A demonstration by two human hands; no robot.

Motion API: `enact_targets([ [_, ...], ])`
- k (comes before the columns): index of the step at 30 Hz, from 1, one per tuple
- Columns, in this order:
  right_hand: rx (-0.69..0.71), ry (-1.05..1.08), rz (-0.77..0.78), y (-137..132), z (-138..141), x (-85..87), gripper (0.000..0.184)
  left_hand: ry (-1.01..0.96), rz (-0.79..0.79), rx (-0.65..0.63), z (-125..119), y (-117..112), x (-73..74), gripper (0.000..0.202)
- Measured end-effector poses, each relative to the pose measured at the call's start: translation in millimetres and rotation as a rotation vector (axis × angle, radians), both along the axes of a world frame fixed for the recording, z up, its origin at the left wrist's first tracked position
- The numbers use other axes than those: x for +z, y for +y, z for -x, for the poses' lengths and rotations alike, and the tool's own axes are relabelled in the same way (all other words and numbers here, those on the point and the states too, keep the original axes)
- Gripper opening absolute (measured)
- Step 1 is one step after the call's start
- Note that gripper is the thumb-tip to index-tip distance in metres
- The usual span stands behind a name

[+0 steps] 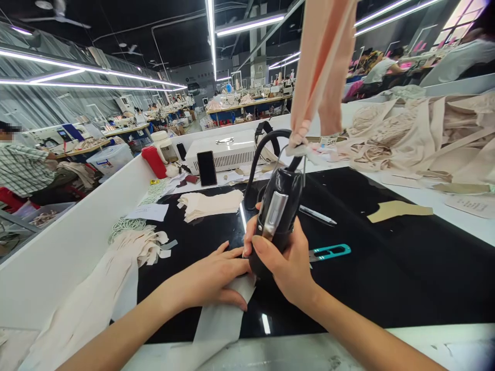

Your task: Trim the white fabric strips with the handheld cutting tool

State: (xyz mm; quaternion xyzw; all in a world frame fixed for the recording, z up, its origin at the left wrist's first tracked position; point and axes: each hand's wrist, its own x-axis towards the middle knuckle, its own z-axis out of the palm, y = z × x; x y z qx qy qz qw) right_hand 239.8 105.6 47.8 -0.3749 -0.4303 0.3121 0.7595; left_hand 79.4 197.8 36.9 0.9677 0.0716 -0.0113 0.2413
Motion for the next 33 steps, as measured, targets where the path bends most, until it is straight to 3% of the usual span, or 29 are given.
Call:
enact_targets([
  [7, 0.01, 0.0, 0.025, -2, 3, 0.8, 0.027, 0.021, -0.02, -0.01, -1, 1, -1.0, 0.061],
  [12, 0.005, -0.001, 0.004, -5, 7, -1.2, 0.026, 0.011, -0.014, -0.02, -1, 1, -1.5, 0.078],
  [21, -0.002, -0.033, 0.0, -8, 9, -4.9, 0.023, 0.034, 0.015, -0.012, -4, 1, 1.3, 0.083],
  [28, 0.025, -0.005, -0.003, -11, 15, -5.1, 0.041, -0.017, 0.071, 0.005, -6, 0, -2.3, 0.078],
  [33, 0.015, -0.009, -0.009, -11, 14, -7.7, 0.035, -0.032, 0.032, -0.036, -4, 2, -3.2, 0.07],
])
